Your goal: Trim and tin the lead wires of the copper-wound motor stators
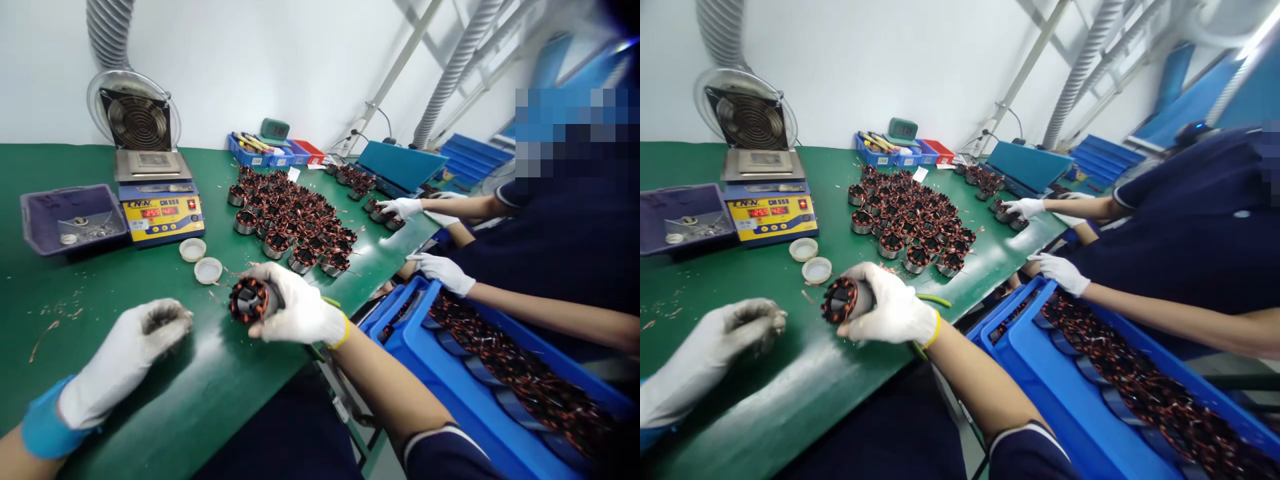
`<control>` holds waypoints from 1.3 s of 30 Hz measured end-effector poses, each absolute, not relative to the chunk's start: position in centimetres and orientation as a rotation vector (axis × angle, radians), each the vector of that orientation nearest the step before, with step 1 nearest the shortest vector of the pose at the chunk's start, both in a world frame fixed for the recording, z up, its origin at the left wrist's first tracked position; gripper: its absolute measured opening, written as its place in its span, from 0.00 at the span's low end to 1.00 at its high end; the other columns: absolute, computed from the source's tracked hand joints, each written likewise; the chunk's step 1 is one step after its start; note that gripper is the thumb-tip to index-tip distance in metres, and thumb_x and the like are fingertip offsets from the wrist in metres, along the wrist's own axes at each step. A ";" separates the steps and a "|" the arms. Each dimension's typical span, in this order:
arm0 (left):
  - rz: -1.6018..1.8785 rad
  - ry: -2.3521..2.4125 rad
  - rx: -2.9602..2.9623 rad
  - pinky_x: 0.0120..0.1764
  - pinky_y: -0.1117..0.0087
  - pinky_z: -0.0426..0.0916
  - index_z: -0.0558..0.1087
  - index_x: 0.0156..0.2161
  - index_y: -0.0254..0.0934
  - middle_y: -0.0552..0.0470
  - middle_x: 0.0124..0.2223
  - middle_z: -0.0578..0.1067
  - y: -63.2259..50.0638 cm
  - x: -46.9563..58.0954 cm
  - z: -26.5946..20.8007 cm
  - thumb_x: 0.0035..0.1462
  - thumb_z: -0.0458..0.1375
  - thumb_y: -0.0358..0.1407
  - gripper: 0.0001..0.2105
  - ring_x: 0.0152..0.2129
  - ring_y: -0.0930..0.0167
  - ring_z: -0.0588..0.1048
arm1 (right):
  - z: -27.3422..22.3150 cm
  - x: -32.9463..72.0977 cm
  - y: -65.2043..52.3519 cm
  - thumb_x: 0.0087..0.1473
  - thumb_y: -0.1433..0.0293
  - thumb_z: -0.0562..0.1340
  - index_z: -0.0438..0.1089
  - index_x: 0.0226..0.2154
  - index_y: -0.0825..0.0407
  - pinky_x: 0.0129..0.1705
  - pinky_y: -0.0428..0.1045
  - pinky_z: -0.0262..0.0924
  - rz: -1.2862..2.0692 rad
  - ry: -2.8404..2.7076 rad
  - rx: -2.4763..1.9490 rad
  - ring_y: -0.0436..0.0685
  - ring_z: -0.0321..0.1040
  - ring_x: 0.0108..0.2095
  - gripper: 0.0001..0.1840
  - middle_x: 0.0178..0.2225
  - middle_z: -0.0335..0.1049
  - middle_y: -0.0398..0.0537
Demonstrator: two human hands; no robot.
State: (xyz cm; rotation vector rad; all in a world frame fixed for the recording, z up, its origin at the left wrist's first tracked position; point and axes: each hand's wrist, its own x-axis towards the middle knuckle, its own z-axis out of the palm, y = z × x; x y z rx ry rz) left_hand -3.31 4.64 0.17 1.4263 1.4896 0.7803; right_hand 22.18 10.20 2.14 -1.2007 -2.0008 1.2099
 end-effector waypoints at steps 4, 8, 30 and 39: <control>0.657 1.399 1.606 0.33 0.65 0.70 0.74 0.29 0.40 0.50 0.30 0.79 4.7 -2.2 -1.6 0.51 0.60 0.46 0.11 0.28 0.62 0.76 | 3.0 21.4 14.2 0.32 0.71 0.74 0.65 0.56 0.55 0.40 0.50 0.71 1.483 -1.841 -1.211 0.54 0.73 0.36 0.45 0.39 0.75 0.45; 0.627 1.382 1.680 0.36 0.65 0.70 0.73 0.30 0.42 0.52 0.31 0.79 4.6 -1.8 -1.8 0.55 0.56 0.43 0.09 0.30 0.63 0.76 | 3.2 20.3 16.1 0.34 0.71 0.72 0.65 0.57 0.55 0.32 0.45 0.66 1.563 -1.901 -1.200 0.49 0.67 0.29 0.43 0.33 0.71 0.40; 0.582 1.364 1.823 0.34 0.62 0.66 0.74 0.30 0.42 0.51 0.31 0.78 5.1 -1.7 -2.6 0.55 0.53 0.43 0.11 0.30 0.62 0.76 | 5.0 17.2 20.7 0.39 0.63 0.74 0.72 0.50 0.56 0.33 0.46 0.64 1.251 -2.545 -1.362 0.54 0.71 0.35 0.34 0.37 0.77 0.45; 1.155 1.720 1.571 0.40 0.61 0.74 0.70 0.43 0.38 0.44 0.40 0.79 6.0 -2.4 -4.6 0.60 0.54 0.46 0.14 0.33 0.62 0.79 | 4.4 18.6 20.1 0.37 0.61 0.72 0.69 0.49 0.59 0.36 0.48 0.65 1.583 -2.323 -1.104 0.54 0.68 0.35 0.37 0.38 0.73 0.47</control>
